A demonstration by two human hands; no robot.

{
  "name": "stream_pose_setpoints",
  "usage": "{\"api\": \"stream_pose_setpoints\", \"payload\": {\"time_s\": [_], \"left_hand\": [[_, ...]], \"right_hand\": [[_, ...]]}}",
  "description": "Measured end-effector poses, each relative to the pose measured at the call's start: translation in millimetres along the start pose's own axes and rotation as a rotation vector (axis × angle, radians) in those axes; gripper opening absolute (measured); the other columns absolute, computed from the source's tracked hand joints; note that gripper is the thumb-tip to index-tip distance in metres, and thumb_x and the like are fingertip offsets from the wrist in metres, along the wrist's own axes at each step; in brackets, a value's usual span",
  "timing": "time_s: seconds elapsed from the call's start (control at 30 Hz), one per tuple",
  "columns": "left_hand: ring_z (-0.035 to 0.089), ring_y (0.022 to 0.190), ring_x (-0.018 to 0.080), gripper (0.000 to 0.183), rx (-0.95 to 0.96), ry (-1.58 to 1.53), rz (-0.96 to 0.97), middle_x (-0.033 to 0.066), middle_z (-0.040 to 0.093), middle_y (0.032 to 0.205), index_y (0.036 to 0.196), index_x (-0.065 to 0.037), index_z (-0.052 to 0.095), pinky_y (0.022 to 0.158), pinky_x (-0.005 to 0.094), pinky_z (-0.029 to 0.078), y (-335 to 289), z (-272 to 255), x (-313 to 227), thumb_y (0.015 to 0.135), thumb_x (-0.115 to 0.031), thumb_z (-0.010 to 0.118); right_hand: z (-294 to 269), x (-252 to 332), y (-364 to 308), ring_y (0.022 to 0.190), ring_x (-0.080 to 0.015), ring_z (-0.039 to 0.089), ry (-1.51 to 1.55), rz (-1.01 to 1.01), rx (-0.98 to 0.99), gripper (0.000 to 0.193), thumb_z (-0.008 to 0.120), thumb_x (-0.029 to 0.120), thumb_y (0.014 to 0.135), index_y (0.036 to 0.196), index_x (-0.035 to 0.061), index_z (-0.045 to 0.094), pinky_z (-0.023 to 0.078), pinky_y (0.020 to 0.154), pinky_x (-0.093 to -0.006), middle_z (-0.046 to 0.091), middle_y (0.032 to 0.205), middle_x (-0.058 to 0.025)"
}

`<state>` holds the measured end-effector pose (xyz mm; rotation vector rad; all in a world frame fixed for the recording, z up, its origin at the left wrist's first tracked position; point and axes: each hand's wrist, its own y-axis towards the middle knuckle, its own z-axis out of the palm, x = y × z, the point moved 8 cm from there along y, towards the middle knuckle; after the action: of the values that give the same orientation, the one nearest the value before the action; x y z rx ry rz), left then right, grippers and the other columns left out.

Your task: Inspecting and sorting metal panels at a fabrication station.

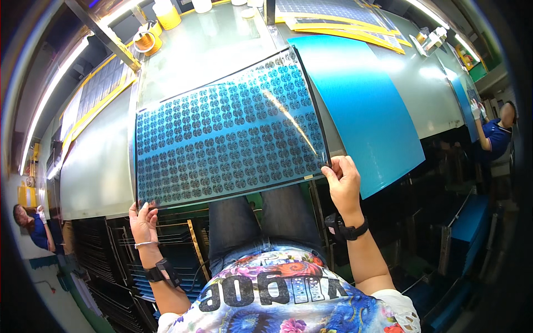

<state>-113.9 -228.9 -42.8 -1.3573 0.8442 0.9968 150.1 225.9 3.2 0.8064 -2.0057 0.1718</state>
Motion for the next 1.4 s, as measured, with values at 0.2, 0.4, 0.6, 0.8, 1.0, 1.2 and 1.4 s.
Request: {"api": "stream_pose_setpoints", "payload": {"time_s": [0.2,0.4,0.6,0.8,1.0,1.2,1.4], "left_hand": [[0.060,0.058,0.0094,0.014,-0.050,0.137,0.102,0.0088,0.062,0.085,0.101,-0.007,0.050,0.045,0.0156,0.046,8,-16,-2,0.089,-0.011,0.055],[0.059,0.060,0.0078,0.013,-0.095,0.174,0.157,0.0067,0.062,0.084,0.099,-0.003,0.057,0.049,0.0151,0.048,12,-13,-7,0.090,-0.012,0.055],[0.059,0.059,0.0095,0.017,-0.185,0.298,0.208,0.0070,0.062,0.081,0.100,0.000,0.057,0.049,0.0177,0.048,9,-40,-17,0.086,-0.009,0.059],[0.058,0.063,0.0091,0.010,-0.062,0.384,0.430,0.0055,0.064,0.075,0.089,0.001,0.063,0.054,0.0189,0.043,5,7,-57,0.082,-0.005,0.063],[0.051,0.093,0.0235,0.012,-0.311,0.747,0.768,0.0076,0.057,0.092,0.077,-0.007,0.069,0.080,0.0338,0.042,-4,-32,-39,0.066,-0.010,0.075],[0.048,0.091,0.0249,0.014,-0.506,0.872,0.859,0.0062,0.052,0.092,0.076,-0.008,0.068,0.079,0.0358,0.041,-29,-22,-35,0.065,-0.010,0.077],[0.048,0.081,0.0230,0.014,-0.564,0.793,0.795,0.0047,0.049,0.081,0.080,-0.010,0.067,0.076,0.0362,0.040,-21,-29,-24,0.068,-0.014,0.074]], "right_hand": [[3,1,-1,0.058,-0.0135,0.044,-0.025,0.027,0.005,0.018,0.068,0.000,0.072,0.077,0.0008,0.050,0.039,0.054,-0.0259,0.045,0.070,-0.0044],[0,-2,-1,0.062,-0.0213,0.051,-0.082,0.024,0.032,0.017,0.067,0.004,0.073,0.078,0.0014,0.051,0.043,0.058,-0.0314,0.048,0.074,-0.0080],[10,11,0,0.067,-0.0248,0.050,-0.117,-0.061,0.069,0.019,0.067,0.003,0.072,0.078,0.0007,0.050,0.041,0.062,-0.0339,0.048,0.077,-0.0101],[-3,15,-6,0.070,-0.0248,0.040,-0.215,-0.154,0.017,0.021,0.064,0.000,0.074,0.078,-0.0001,0.044,0.037,0.065,-0.0338,0.040,0.078,-0.0099],[12,15,-9,0.067,-0.0205,0.037,-0.180,-0.146,0.054,0.019,0.061,-0.001,0.077,0.079,-0.0003,0.042,0.035,0.062,-0.0306,0.035,0.078,-0.0073],[9,10,-8,0.066,-0.0180,0.037,-0.166,-0.146,0.037,0.019,0.060,-0.001,0.079,0.080,0.0001,0.041,0.035,0.062,-0.0299,0.034,0.077,-0.0055],[16,9,-6,0.067,-0.0185,0.036,-0.188,-0.139,0.042,0.020,0.060,-0.001,0.079,0.079,0.0001,0.040,0.034,0.062,-0.0308,0.033,0.077,-0.0058]]}}
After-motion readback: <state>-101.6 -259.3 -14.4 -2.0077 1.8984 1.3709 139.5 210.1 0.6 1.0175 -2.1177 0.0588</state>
